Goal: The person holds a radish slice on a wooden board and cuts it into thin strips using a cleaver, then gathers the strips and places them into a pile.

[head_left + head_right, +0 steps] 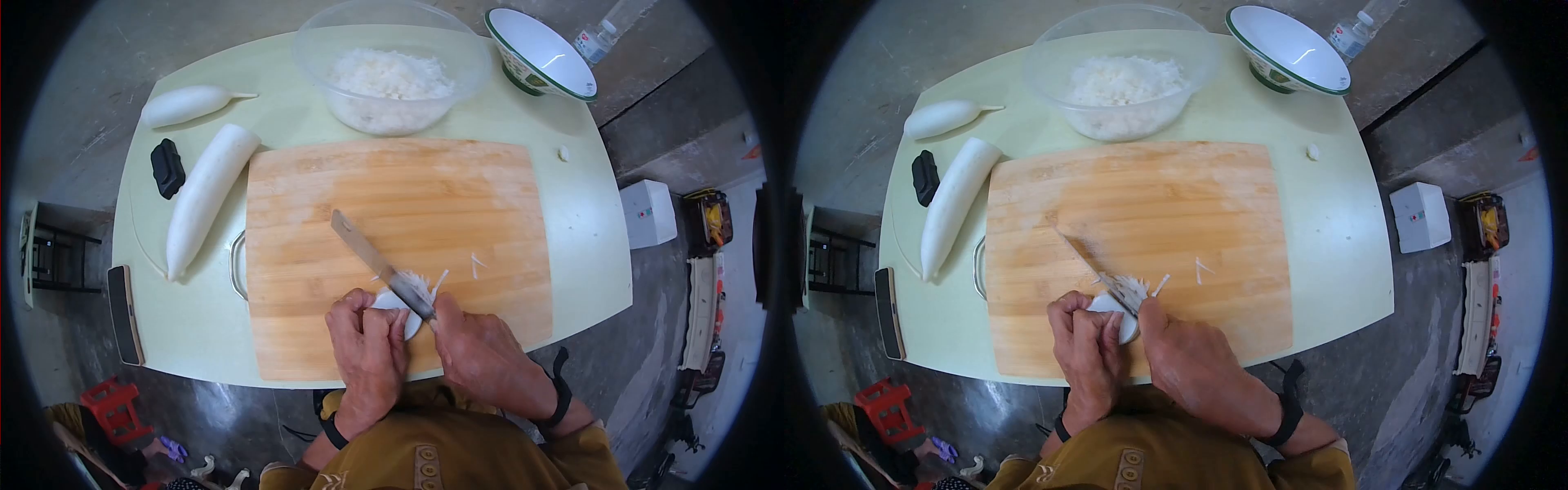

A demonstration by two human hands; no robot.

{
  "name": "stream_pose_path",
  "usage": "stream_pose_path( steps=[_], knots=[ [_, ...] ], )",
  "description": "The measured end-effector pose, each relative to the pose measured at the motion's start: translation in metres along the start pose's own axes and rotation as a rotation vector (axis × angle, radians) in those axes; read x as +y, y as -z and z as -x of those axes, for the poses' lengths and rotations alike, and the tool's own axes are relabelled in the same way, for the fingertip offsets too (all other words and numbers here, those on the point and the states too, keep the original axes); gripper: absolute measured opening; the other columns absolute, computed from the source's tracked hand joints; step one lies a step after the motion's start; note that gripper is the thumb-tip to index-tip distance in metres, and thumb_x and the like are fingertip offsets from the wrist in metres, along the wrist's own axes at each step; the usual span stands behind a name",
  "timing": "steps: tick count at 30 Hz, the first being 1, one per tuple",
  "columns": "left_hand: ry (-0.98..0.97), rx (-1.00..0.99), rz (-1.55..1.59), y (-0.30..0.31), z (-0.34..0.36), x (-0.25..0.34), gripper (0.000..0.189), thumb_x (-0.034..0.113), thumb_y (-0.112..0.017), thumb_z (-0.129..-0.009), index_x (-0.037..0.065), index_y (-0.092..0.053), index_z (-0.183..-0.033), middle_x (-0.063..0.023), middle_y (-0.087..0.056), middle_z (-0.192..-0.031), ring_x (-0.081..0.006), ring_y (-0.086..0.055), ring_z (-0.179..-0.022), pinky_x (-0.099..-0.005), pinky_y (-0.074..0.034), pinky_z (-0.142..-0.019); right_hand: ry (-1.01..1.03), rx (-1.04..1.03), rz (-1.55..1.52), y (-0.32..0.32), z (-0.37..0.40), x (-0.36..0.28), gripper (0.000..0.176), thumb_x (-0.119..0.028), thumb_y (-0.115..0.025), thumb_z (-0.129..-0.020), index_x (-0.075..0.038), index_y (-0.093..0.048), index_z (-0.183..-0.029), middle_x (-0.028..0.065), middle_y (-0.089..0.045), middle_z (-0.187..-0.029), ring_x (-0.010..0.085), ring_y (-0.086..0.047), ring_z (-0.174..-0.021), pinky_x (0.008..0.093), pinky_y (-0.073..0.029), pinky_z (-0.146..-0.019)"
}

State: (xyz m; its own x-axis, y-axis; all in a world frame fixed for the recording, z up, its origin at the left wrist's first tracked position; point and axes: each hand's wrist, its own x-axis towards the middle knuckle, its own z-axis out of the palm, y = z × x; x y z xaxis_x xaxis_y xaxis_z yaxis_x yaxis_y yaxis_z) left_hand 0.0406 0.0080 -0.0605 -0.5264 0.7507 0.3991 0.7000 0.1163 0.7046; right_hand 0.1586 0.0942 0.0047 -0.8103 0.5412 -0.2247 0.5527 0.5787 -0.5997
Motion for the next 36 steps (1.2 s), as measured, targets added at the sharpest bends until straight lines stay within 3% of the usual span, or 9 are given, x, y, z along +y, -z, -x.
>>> stream_pose_path(
  steps=[3, 6, 10, 12, 19, 21, 31, 35, 36],
  knots=[
    [-0.022, 0.015, 0.006, -0.003, 0.003, -0.004, 0.016, 0.001, -0.071, -0.078, 0.001, -0.057, -0.086, -0.0197, -0.05, -0.102, -0.0344, -0.051, -0.089, -0.0399, -0.045, -0.069, -0.012, 0.009, -0.042, 0.004, 0.003, 0.003, 0.021, 0.0, -0.055, -0.08, 0.001, -0.038, -0.093, 0.021, -0.058, -0.065, 0.0411, -0.058, -0.058, 0.0485, -0.044, -0.051],
    [-0.009, 0.034, -0.002, -0.004, 0.002, -0.002, 0.018, -0.002, -0.071, -0.076, 0.001, -0.056, -0.085, -0.0198, -0.052, -0.091, -0.0357, -0.054, -0.091, -0.0405, -0.047, -0.07, -0.029, 0.022, -0.098, 0.013, 0.009, -0.003, 0.019, -0.001, -0.054, -0.082, 0.001, -0.038, -0.092, 0.0203, -0.057, -0.064, 0.0416, -0.057, -0.057, 0.049, -0.043, -0.05],
    [0.006, 0.031, 0.012, -0.003, 0.002, -0.002, 0.018, -0.002, -0.071, -0.076, 0.001, -0.056, -0.085, -0.0201, -0.052, -0.091, -0.0358, -0.054, -0.09, -0.0401, -0.047, -0.069, -0.056, 0.003, -0.074, 0.016, 0.018, -0.007, 0.017, -0.001, -0.053, -0.084, 0.0, -0.038, -0.091, 0.0198, -0.055, -0.062, 0.0413, -0.057, -0.058, 0.0482, -0.043, -0.05],
    [0.002, 0.001, 0.002, -0.003, 0.003, -0.003, 0.016, 0.001, -0.071, -0.079, 0.0, -0.056, -0.086, -0.0203, -0.049, -0.102, -0.034, -0.051, -0.089, -0.0393, -0.045, -0.069, -0.054, 0.007, -0.065, 0.016, 0.019, -0.008, 0.017, -0.001, -0.054, -0.083, 0.0, -0.038, -0.09, 0.0199, -0.056, -0.063, 0.041, -0.057, -0.058, 0.0478, -0.043, -0.049],
    [-0.02, -0.001, -0.004, -0.004, 0.002, -0.004, 0.017, 0.002, -0.07, -0.078, -0.001, -0.055, -0.086, -0.0206, -0.049, -0.1, -0.0338, -0.051, -0.088, -0.0405, -0.044, -0.07, 0.034, 0.053, -0.067, 0.015, 0.025, -0.007, 0.019, 0.001, -0.055, -0.081, -0.001, -0.039, -0.09, 0.0198, -0.057, -0.065, 0.0398, -0.057, -0.055, 0.0468, -0.043, -0.046],
    [-0.007, 0.03, -0.021, -0.002, 0.0, 0.0, 0.018, -0.002, -0.07, -0.076, 0.0, -0.054, -0.085, -0.0213, -0.051, -0.092, -0.0356, -0.055, -0.089, -0.0403, -0.048, -0.067, 0.031, 0.043, -0.045, 0.015, 0.025, -0.006, 0.019, 0.001, -0.055, -0.081, 0.0, -0.038, -0.09, 0.0199, -0.057, -0.064, 0.0397, -0.058, -0.055, 0.0468, -0.044, -0.046],
    [-0.015, 0.04, -0.039, -0.004, 0.0, -0.001, 0.018, -0.002, -0.071, -0.076, 0.0, -0.055, -0.084, -0.0214, -0.052, -0.093, -0.035, -0.056, -0.088, -0.0391, -0.048, -0.067, -0.044, -0.062, 0.057, 0.02, 0.041, -0.008, 0.019, 0.003, -0.055, -0.076, 0.001, -0.039, -0.087, 0.0199, -0.057, -0.061, 0.0405, -0.059, -0.055, 0.0462, -0.046, -0.047],
    [0.004, 0.021, -0.017, -0.003, 0.0, -0.001, 0.017, -0.003, -0.07, -0.076, 0.0, -0.055, -0.084, -0.0217, -0.052, -0.093, -0.0353, -0.056, -0.089, -0.0396, -0.048, -0.067, -0.045, -0.085, 0.072, 0.023, 0.036, -0.008, 0.021, 0.003, -0.055, -0.076, 0.001, -0.039, -0.089, 0.0206, -0.058, -0.064, 0.0402, -0.06, -0.056, 0.0465, -0.046, -0.047],
    [-0.001, 0.026, -0.015, -0.004, 0.0, -0.001, 0.017, -0.003, -0.07, -0.076, 0.0, -0.055, -0.084, -0.0216, -0.052, -0.093, -0.0356, -0.056, -0.089, -0.0398, -0.048, -0.066, -0.042, -0.065, 0.052, 0.021, 0.031, -0.009, 0.017, 0.0, -0.054, -0.082, 0.001, -0.039, -0.09, 0.0201, -0.056, -0.061, 0.0403, -0.058, -0.056, 0.0469, -0.045, -0.049]
  ],
)
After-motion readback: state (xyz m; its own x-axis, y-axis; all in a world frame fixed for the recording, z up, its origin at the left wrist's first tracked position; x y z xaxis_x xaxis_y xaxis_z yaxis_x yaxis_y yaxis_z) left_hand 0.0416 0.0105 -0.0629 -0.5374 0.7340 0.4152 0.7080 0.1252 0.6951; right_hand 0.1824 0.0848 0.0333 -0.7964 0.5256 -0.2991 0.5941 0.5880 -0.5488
